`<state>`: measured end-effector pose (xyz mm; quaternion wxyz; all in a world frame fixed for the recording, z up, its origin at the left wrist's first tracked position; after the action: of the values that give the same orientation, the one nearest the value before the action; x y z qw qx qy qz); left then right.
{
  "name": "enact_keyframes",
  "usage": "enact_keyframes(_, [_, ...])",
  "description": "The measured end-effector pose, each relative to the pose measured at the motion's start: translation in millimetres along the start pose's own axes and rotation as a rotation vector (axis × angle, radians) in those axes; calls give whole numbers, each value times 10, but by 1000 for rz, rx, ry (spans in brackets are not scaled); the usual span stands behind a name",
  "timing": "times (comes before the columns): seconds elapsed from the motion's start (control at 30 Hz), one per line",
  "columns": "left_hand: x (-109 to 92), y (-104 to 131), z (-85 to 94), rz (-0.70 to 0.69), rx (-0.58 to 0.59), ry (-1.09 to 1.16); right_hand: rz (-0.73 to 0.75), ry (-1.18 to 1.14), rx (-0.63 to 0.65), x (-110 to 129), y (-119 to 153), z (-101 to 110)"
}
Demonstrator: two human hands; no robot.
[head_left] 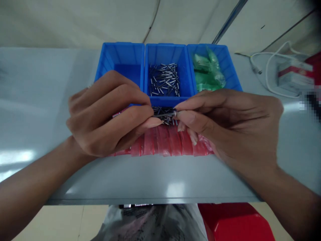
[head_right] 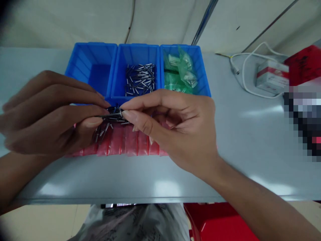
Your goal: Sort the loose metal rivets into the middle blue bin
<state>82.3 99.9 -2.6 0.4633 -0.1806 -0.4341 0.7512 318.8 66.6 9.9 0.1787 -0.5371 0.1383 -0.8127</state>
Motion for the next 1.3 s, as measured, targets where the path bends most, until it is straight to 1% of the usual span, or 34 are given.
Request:
enact_keyframes(0.07, [0,2,16,48,21,-11,-13,-8,-25,-9,-23,6])
enact_keyframes(0.17, [3,5,45,138,-3,-46,-34,-95,-126,-43,-71,41])
enact_keyframes(0.2, [3,5,44,145,-5,-58,-48,-148,-139,-54,-86,48])
enact_keyframes(0.27, [4,-2,32,115,-10,-70,-53,-230,-114,-55,-108,55])
enact_keyframes(0.33, [12,-14,16,79,-9,-72,-19,-177,-90,-34,-117,86])
enact_keyframes(0.4, [21,-27,4,71,5,-68,114,11,-92,0,-127,158])
enact_keyframes(0.47, [28,-33,-7,98,50,-66,322,293,-43,16,-148,236])
enact_keyframes(0.53, [31,-29,-15,133,92,-61,536,561,76,-16,-179,298])
enact_keyframes(0.57, [35,-23,-20,155,116,-58,616,644,128,-47,-197,328])
enact_keyframes(0.67, [63,13,-56,215,218,-61,753,741,258,-122,-233,368])
enact_keyframes(0.73, [84,44,-85,235,277,-79,816,773,360,-127,-210,319])
enact_keyframes(0.8, [95,77,-109,248,310,-90,858,826,455,-107,-159,227])
enact_keyframes(0.87, [92,107,-130,256,337,-83,853,878,514,-89,-115,136])
enact_keyframes(0.97, [79,131,-135,282,322,-71,810,925,565,-99,-88,45])
enact_keyframes(1.03, [76,134,-127,301,317,-64,781,928,580,-122,-88,20])
enact_keyframes(1.1, [77,128,-117,299,332,-56,796,904,527,-114,-86,25])
enact_keyframes(1.17, [83,114,-103,289,344,-58,806,842,429,-65,-79,53])
enact_keyframes(1.2, [85,103,-93,283,341,-56,788,789,376,-30,-76,72])
enact_keyframes(1.23, [85,89,-83,271,333,-49,744,711,335,7,-74,91])
enact_keyframes(1.3, [76,53,-57,239,288,-28,586,536,272,65,-78,123])
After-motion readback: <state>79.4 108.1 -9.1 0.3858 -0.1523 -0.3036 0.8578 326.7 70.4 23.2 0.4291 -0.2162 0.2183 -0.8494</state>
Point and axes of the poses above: each hand's wrist, its own y-axis away from the middle knuckle, its own z-axis out of the back of the hand, x = y × z, the point moved 3 cm from there along -y, towards the middle knuckle, and after that the axes turned 5 degrees about z, right-handed, at the moved point
